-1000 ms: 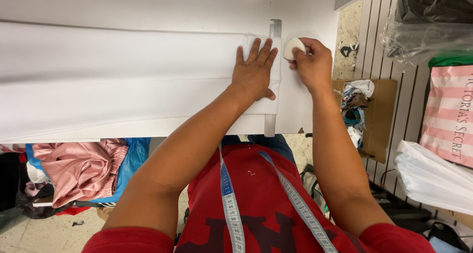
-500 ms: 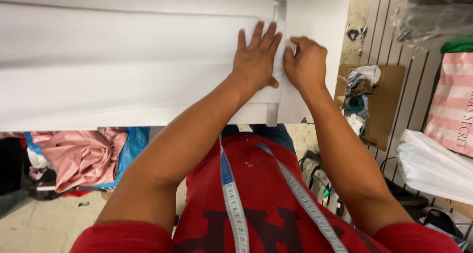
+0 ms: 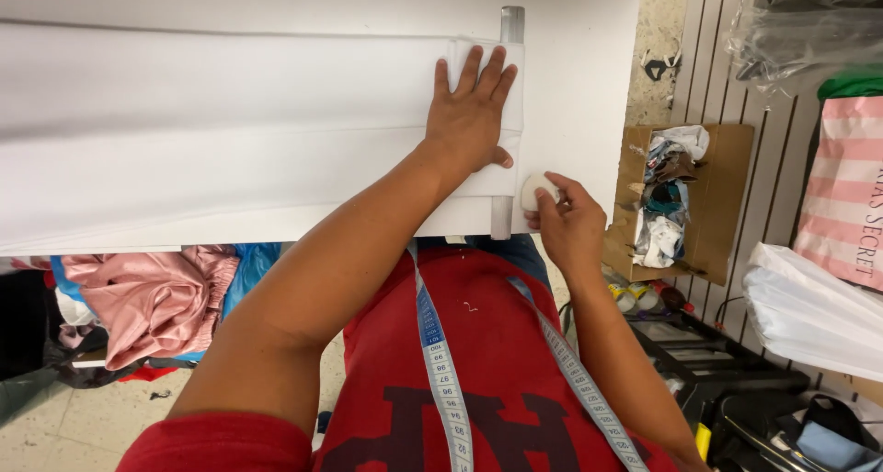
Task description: The person lays a white fabric on a table, smooths it, and uses a measuring tape and ruler to measure and mark sections with chalk. They also use a utility knife to cut a piece of white plastic trim.
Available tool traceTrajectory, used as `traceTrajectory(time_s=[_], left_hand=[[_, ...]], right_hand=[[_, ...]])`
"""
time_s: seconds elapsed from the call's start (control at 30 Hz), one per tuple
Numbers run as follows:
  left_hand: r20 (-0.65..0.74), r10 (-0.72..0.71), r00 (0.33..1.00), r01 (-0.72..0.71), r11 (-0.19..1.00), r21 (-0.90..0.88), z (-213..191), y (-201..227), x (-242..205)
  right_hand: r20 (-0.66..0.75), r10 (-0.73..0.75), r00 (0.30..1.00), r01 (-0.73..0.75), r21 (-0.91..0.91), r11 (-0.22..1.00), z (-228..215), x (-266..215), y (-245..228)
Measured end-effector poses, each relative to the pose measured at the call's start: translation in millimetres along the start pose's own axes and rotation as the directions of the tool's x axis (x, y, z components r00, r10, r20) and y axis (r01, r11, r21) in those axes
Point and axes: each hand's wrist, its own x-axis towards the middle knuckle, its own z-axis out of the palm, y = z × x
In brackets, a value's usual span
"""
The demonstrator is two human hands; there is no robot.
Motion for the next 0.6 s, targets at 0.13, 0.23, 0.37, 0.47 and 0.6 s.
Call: traceTrajectory(time_s=[0.13,0.23,0.37,0.47,0.6], left_hand=[[-0.002,0.016,1.000,-0.016,1.000,-0.025,-4,1,-1],[0.003,-0.001,1.000,0.001,1.000,0.004,4,1,1],[-0.054,0.010,0.998,-0.009,1.000,0.015,9,-2,4],[-0.054,0.021,0.998,-0.021,1.000,-0.008,5,-1,3],[-0.030,0.021,0.999,-0.022,0.999,-0.047,2,-2,2]], right_hand=[[0.031,-0.020,0.999,0.023,-0.075,0.997,-1,6,-3],[0.036,-0.182,0.983,0.185,-0.233,0.955,7,-2,0],[-0.014,-0.142,0.990,0.138,-0.159,0.978,18,4,-3],[-0.018,-0.319,0.948,0.309,-0.204,0.929,19,32,-6],[-0.021,-0.435,0.900,0.419,-0.231,0.878,25,74,-23]])
